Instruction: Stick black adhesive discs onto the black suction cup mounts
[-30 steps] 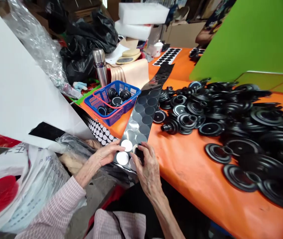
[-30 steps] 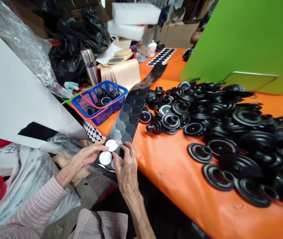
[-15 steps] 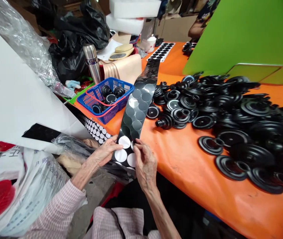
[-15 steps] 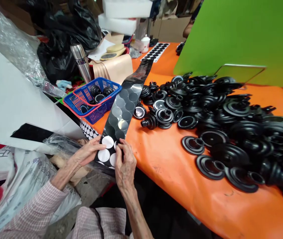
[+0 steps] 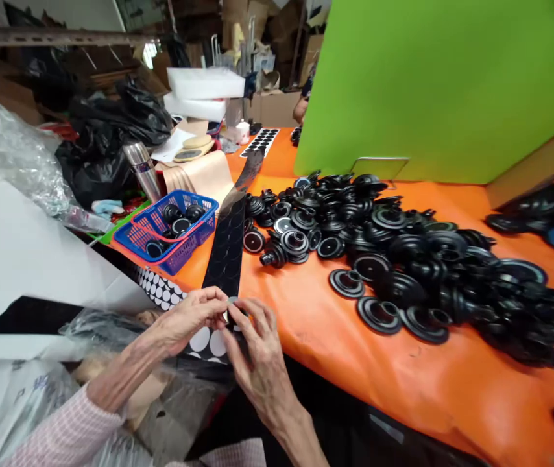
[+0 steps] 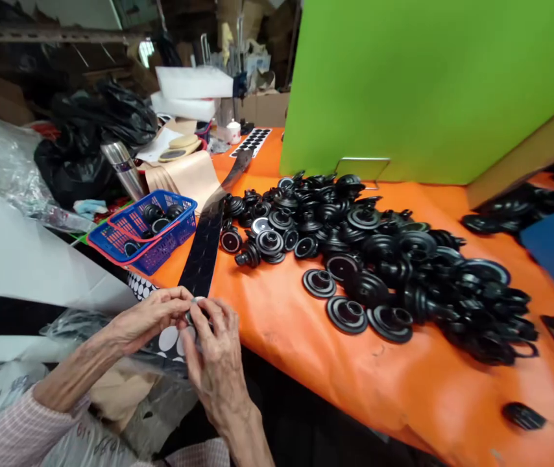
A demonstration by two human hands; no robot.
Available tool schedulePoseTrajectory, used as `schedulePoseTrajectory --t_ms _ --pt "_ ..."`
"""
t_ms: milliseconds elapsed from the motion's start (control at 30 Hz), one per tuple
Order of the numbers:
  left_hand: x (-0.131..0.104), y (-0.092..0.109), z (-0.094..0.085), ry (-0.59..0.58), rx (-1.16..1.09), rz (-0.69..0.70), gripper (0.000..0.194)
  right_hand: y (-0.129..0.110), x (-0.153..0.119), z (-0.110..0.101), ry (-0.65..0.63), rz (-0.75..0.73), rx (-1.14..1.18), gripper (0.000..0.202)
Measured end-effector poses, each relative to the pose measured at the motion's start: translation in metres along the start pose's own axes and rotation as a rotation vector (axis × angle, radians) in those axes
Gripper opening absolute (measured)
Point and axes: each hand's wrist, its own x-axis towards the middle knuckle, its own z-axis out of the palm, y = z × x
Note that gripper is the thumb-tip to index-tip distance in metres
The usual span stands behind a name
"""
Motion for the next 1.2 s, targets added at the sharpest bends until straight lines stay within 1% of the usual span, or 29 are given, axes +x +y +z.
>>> schedulePoseTrajectory --t_ms 33,67,133,167,200,233,267,333,367,400,433,500,567,667,767,833,900,933,967,1000,1033,1067,1133,1200 --pt "0.003 0.002 0.005 0.003 -0.012 0.013 0.040 0.001 0.000 -0.005 0.007 0.062 0.024 0.036" --pt "0.005 0.003 0.009 -0.006 -0.005 0.031 0.039 0.002 0.000 -0.010 0.036 0.161 0.063 0.037" --pt "0.010 0.007 0.017 -0.063 0.065 0.050 0.034 0.008 0.001 -0.017 0.140 0.416 0.187 0.025" --pt "0.013 0.009 0.021 -0.101 0.148 0.057 0.031 0.012 0.003 -0.020 0.194 0.528 0.261 0.023" --pt "0.018 0.013 0.025 -0.116 0.267 0.084 0.029 0.015 0.005 -0.022 0.242 0.609 0.332 0.025" --pt "0.025 0.017 0.028 -0.087 0.418 0.142 0.028 0.018 0.007 -0.025 0.291 0.657 0.391 0.028" --pt "0.034 0.022 0.030 -0.011 0.596 0.235 0.027 0.021 0.009 -0.027 0.346 0.680 0.428 0.030" --pt "0.059 0.034 0.034 0.216 1.010 0.465 0.029 0.025 0.012 -0.034 0.430 0.691 0.452 0.031" --pt "0.074 0.040 0.035 0.324 1.195 0.560 0.032 0.026 0.013 -0.039 0.438 0.696 0.457 0.031" --pt "0.090 0.045 0.035 0.390 1.364 0.617 0.034 0.028 0.012 -0.044 0.425 0.703 0.466 0.031" --pt "0.104 0.048 0.035 0.415 1.463 0.643 0.035 0.029 0.010 -0.049 0.395 0.715 0.480 0.030" --pt "0.127 0.051 0.035 0.402 1.562 0.666 0.035 0.032 0.003 -0.059 0.331 0.742 0.498 0.029" --pt "0.140 0.048 0.031 0.372 1.593 0.689 0.033 0.036 -0.005 -0.065 0.282 0.762 0.497 0.029" --pt "0.140 0.040 0.023 0.329 1.649 0.730 0.028 0.041 -0.016 -0.070 0.273 0.745 0.486 0.030" --pt "0.133 0.035 0.013 0.292 1.689 0.787 0.022 0.042 -0.018 -0.070 0.208 0.755 0.528 0.030" --pt "0.128 0.033 0.009 0.291 1.691 0.822 0.020 0.041 -0.017 -0.070 0.156 0.776 0.557 0.030" --pt "0.123 0.032 0.007 0.322 1.681 0.855 0.018 0.040 -0.016 -0.070 0.150 0.774 0.539 0.031" --pt "0.119 0.031 0.007 0.340 1.622 0.882 0.016 0.040 -0.015 -0.070 0.151 0.759 0.512 0.031" --pt "0.114 0.030 0.009 0.351 1.503 0.906 0.013 0.040 -0.015 -0.071 0.148 0.738 0.477 0.031" --pt "0.108 0.030 0.012 0.350 1.329 0.907 0.011 0.041 -0.014 -0.072 0.145 0.708 0.437 0.029" --pt "0.100 0.029 0.015 0.339 1.110 0.871 0.009 0.041 -0.014 -0.073 0.141 0.673 0.396 0.028" --pt "0.091 0.028 0.019 0.310 0.870 0.791 0.011 0.041 -0.014 -0.074 0.136 0.638 0.357 0.026" --pt "0.072 0.027 0.027 0.207 0.446 0.541 0.022 0.039 -0.012 -0.077 0.134 0.589 0.309 0.026" --pt "0.053 0.024 0.033 0.090 0.161 0.308 0.033 0.033 -0.009 -0.079 0.150 0.581 0.323 0.030"
